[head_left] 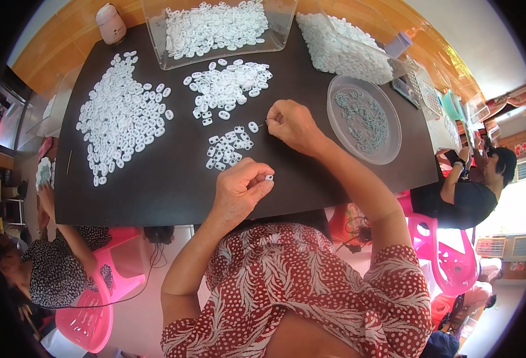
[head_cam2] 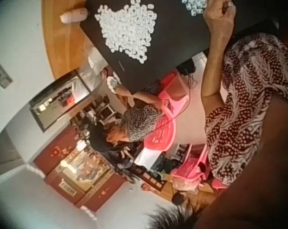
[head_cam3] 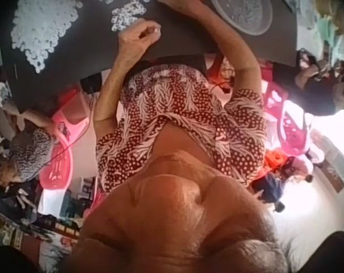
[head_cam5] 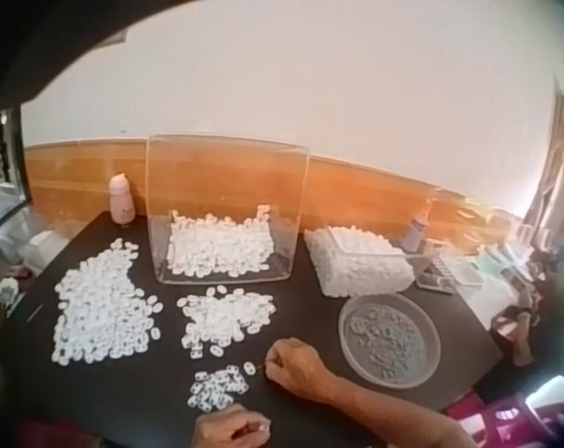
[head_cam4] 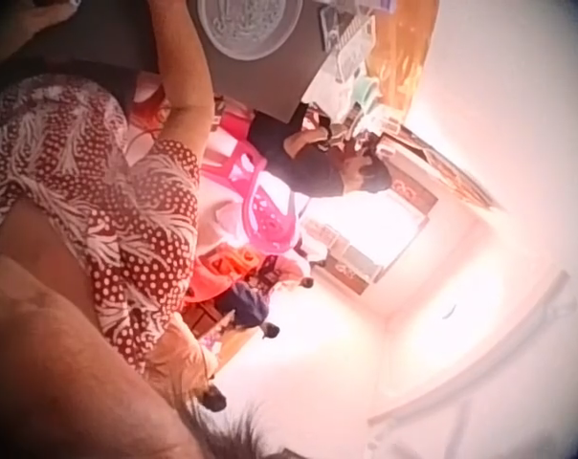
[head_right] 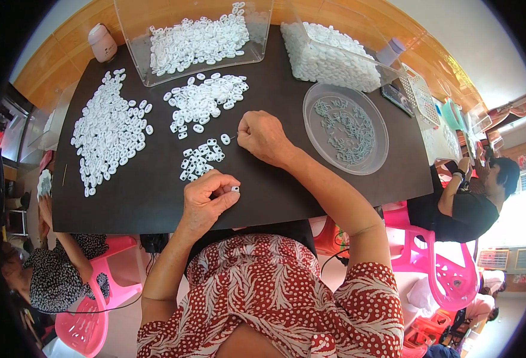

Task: Manual assembly and sorting of small white plastic components into larger units.

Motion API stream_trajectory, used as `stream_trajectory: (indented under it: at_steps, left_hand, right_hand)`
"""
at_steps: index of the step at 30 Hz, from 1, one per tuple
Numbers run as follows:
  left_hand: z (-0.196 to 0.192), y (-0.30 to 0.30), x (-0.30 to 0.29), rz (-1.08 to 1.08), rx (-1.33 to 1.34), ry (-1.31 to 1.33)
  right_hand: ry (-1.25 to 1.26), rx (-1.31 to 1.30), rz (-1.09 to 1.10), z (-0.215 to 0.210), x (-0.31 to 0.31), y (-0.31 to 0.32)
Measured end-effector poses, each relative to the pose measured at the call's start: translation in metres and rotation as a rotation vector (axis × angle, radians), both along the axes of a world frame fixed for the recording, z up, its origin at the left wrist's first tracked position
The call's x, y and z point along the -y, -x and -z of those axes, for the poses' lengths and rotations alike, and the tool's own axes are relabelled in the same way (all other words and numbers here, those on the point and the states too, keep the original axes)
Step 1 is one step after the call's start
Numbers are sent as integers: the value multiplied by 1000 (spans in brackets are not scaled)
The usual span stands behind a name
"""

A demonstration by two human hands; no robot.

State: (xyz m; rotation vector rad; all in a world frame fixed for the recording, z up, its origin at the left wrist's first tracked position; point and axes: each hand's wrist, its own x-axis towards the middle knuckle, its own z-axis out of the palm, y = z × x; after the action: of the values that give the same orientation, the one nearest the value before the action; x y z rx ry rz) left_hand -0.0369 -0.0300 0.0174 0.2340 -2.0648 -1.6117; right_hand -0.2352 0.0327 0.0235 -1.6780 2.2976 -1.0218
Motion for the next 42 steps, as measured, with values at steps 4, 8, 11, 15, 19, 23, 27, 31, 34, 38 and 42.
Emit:
stream_trajectory:
  at_steps: [4,8,11,15,19,23,27,31,34,38,42]
  left_hand:
    - [-1,-1,0,-1,11,-19]
    - [-1,0,0,2,3,-20]
    - [-1,-1,0,2,3,-6]
    - [0,0,0,5,-4,-8]
    - [0,-2,0,3,1,-16]
    - [-2,-1,0,4,-1,-17]
    - [-2,-2,0,6,7,-19]
    - [-1,-2,0,8,-4,-24]
    - [-1,-2,0,1,-6,-4]
    - [0,-2,0,3,-7,-9]
    - [-1,-3,0,2,-14,6]
  right_hand:
    - [32,109,9,-3,2,0]
    - [56,208,-8,5,6,5]
    - [-16,250,-9,4,6,8]
    - [85,220,-30,4,10,10]
    - [-15,302,34,-8,9,8]
    - [81,155,82,-3,4,13]
    - [90,-2,40,1,3,12]
    - [81,-52,1,1,7,9]
    - [103,-157,-31,4,10,8]
    - [158,-314,0,8,11,7]
    - [163,-285,19,8,8,5]
